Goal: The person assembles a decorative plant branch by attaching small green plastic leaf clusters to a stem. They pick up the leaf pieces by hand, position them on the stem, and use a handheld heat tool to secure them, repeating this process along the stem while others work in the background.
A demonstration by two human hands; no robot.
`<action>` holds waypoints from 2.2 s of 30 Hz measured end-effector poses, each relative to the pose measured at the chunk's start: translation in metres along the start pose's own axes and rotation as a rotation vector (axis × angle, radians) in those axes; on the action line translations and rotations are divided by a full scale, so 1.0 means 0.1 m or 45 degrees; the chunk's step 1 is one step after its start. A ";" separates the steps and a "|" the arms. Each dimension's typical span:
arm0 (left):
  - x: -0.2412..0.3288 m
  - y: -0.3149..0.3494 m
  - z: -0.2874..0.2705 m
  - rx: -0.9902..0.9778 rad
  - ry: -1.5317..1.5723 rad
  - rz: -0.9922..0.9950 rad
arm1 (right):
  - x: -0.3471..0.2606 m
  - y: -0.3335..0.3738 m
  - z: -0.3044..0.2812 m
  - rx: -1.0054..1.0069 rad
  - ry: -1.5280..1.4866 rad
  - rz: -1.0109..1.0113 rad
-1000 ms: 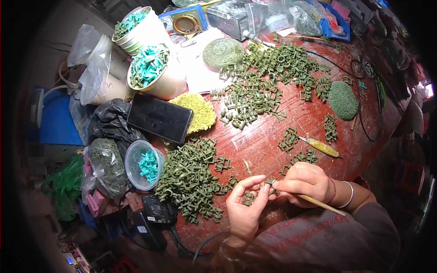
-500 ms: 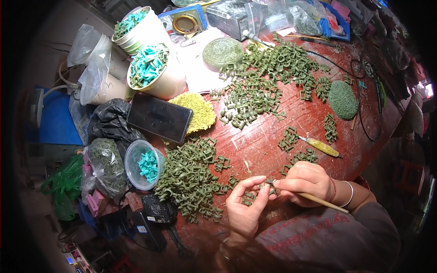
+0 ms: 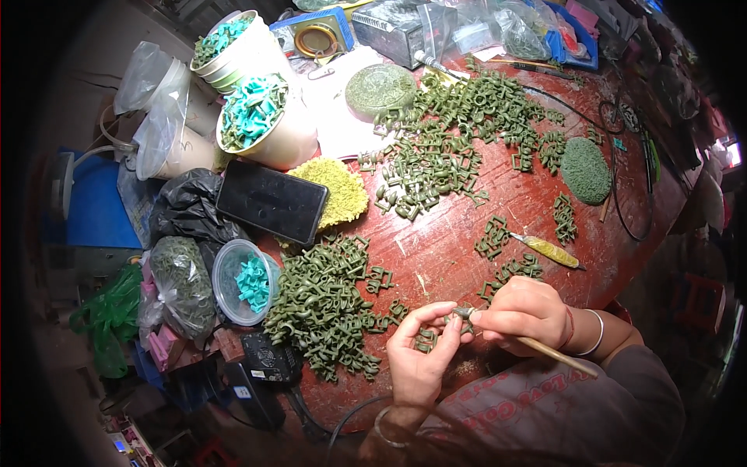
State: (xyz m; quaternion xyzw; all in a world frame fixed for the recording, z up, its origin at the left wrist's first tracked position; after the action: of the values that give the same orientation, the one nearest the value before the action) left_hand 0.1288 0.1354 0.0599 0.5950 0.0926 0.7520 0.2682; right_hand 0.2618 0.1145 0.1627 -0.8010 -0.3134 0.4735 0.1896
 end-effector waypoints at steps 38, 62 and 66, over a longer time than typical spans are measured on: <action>0.30 0.06 0.06 0.104 -0.695 0.414 | 0.01 0.04 0.11 -0.143 0.004 0.013; 0.26 0.06 0.08 0.071 -0.735 0.410 | 0.14 -0.01 0.10 -0.109 -0.299 0.250; 0.28 0.07 0.09 0.060 -0.731 0.388 | 0.20 -0.02 0.06 -0.052 -0.277 0.328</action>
State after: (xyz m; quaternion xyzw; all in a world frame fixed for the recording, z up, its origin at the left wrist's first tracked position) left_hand 0.1316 0.1420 0.0890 0.7959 -0.0596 0.5826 0.1539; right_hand 0.2628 0.1295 0.1477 -0.7823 -0.2362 0.5713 0.0760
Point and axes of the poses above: each hand's wrist, its own y-axis away from the middle knuckle, its own z-axis out of the palm, x = y × z, the point moved 10 cm from there along -y, towards the middle knuckle, and after that the axes turned 5 degrees about -y, right-handed, at the moved point
